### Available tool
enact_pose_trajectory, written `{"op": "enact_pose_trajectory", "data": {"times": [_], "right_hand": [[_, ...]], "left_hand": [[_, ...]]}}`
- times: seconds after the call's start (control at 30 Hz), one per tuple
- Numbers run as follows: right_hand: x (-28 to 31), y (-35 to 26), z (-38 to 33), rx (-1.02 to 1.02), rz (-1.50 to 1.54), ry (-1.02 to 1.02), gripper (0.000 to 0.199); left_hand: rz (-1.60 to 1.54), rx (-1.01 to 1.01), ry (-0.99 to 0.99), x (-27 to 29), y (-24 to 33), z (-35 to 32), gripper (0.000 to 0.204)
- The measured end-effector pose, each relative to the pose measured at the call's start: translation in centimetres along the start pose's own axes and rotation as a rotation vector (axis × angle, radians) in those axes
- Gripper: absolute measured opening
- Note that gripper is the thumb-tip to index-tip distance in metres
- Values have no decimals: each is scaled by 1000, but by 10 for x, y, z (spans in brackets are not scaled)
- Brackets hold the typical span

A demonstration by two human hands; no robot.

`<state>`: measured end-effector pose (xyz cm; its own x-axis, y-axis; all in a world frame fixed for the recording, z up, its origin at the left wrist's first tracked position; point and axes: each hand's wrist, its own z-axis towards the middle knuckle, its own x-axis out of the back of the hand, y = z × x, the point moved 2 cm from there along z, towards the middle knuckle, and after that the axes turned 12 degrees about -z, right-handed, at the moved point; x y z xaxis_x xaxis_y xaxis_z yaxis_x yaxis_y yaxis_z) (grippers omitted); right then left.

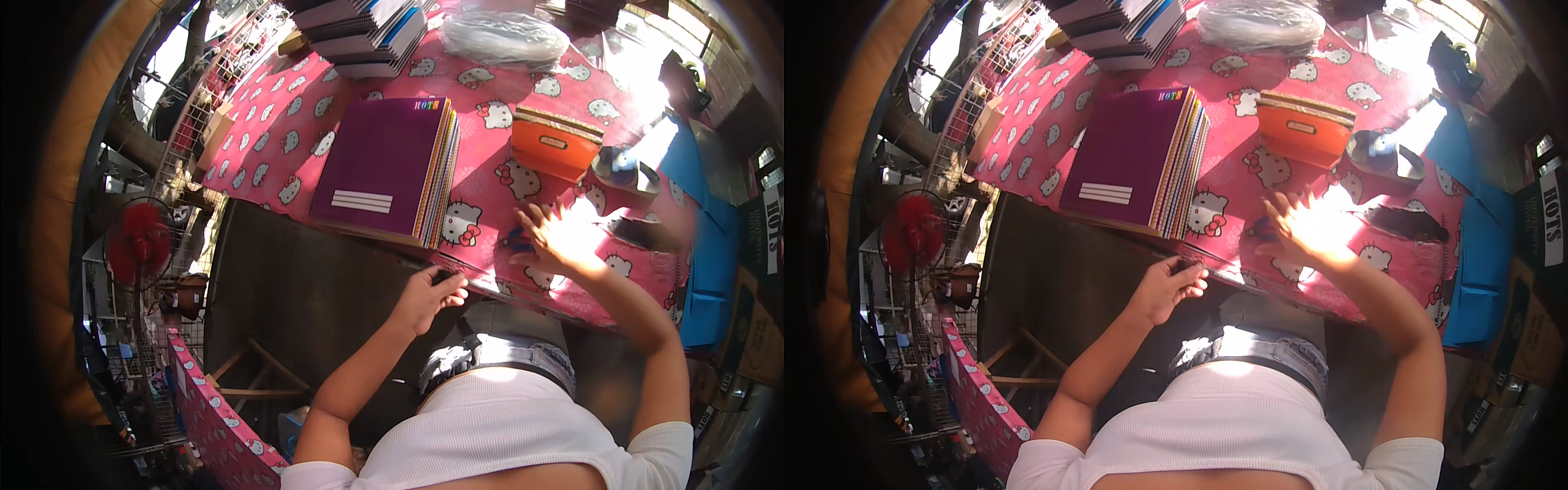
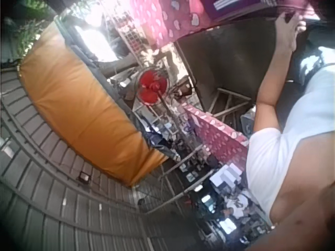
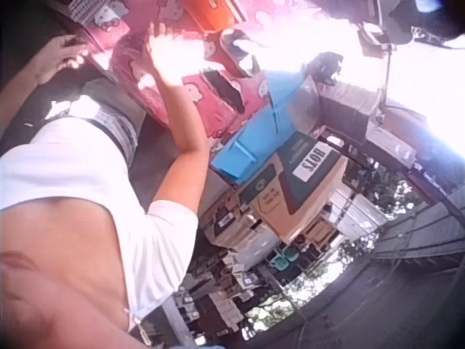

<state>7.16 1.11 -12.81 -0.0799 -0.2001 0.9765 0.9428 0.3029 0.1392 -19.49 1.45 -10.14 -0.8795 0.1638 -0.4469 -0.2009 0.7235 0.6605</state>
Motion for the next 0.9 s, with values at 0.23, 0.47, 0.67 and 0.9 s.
{"op": "enact_pose_trajectory", "data": {"times": [0.23, 0.47, 0.67, 0.9], "right_hand": [[3, 17, -37, -165, 302, 259, 65], [-3, 21, -30, -167, 385, 314, 67], [-11, 21, -33, -176, 413, 312, 67], [-7, 19, -29, -148, 310, 172, 67]], "left_hand": [[-464, 300, -372, -142, 92, 63, 13], [-563, -123, -141, -286, 294, 207, 66], [-115, -235, -78, -234, 295, 210, 83], [812, -539, -81, -112, 221, 113, 85]]}}
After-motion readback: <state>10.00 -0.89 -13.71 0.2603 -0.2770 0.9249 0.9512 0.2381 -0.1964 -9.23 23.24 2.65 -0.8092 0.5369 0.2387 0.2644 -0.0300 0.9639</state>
